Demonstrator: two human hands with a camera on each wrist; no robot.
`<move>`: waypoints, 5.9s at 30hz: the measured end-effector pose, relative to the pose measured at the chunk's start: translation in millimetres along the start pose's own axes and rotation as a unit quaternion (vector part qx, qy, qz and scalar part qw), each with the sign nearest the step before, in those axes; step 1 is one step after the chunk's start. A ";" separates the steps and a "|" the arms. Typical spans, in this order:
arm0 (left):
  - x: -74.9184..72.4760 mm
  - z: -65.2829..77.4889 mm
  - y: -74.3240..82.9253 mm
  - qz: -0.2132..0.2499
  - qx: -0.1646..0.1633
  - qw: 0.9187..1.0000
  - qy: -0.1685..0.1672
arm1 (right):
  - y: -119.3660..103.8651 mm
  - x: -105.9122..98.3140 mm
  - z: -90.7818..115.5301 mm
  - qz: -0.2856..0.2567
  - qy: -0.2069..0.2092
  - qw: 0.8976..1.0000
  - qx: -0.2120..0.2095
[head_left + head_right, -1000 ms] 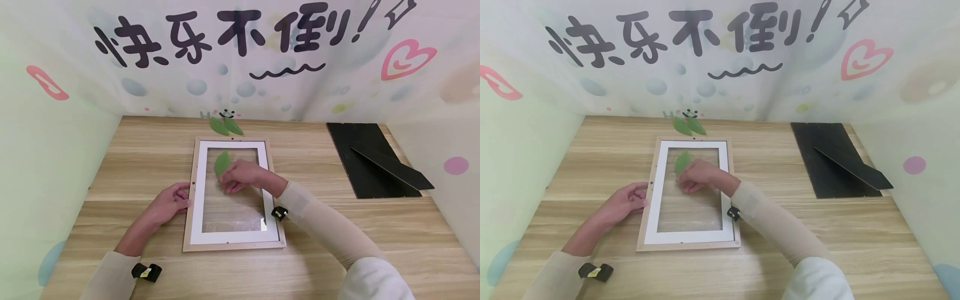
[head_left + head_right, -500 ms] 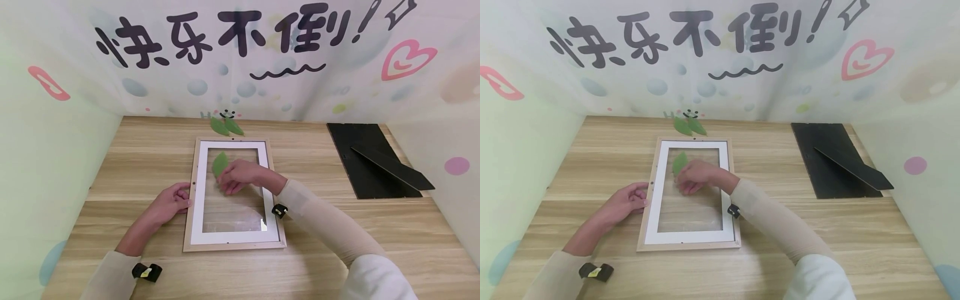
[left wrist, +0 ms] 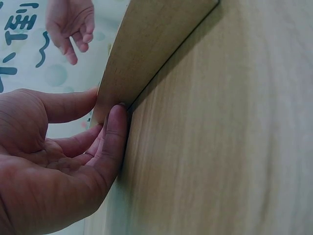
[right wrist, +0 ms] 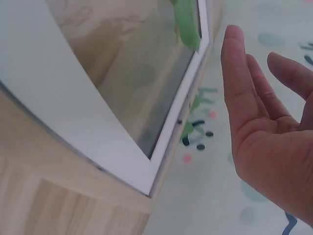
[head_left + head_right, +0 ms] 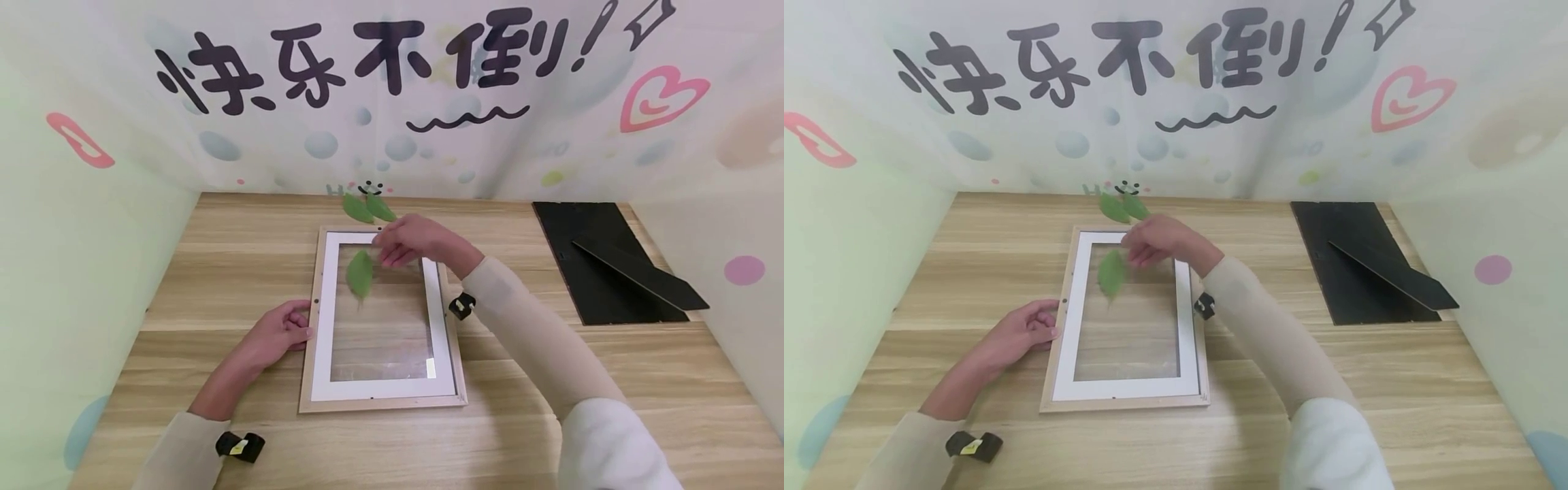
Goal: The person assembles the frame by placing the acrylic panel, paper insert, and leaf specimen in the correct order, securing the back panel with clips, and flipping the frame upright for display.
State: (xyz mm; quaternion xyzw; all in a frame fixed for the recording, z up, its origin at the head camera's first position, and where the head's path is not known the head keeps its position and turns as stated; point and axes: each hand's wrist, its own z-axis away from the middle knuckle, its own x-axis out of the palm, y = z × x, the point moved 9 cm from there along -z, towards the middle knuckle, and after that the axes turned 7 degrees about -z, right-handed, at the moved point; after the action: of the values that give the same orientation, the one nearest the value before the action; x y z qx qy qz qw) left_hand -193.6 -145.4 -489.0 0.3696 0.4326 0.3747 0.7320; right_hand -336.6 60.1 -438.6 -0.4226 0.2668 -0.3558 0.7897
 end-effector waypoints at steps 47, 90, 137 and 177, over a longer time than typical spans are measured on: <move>-2.6 -1.1 -2.8 0.000 -0.010 1.000 0.004 | 27.8 -80.2 -52.5 -0.186 0.120 0.974 0.050; -0.4 -1.4 -2.3 0.006 -0.006 1.000 0.001 | 23.0 -76.9 -47.4 -0.237 0.123 0.964 -0.002; 0.7 -3.4 -1.9 0.010 0.009 1.000 -0.002 | 48.6 -51.8 35.7 -0.261 0.038 0.964 -0.023; -0.3 -2.3 -0.9 0.016 0.011 1.000 -0.004 | 82.6 -7.1 60.0 -0.176 0.012 0.984 0.001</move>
State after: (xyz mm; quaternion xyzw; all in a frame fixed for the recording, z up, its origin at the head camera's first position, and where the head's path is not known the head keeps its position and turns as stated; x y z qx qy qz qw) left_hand -195.6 -145.6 -490.6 0.3860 0.4277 0.3802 0.7236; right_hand -269.8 126.6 -478.6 -0.4579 0.1973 -0.4949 0.7117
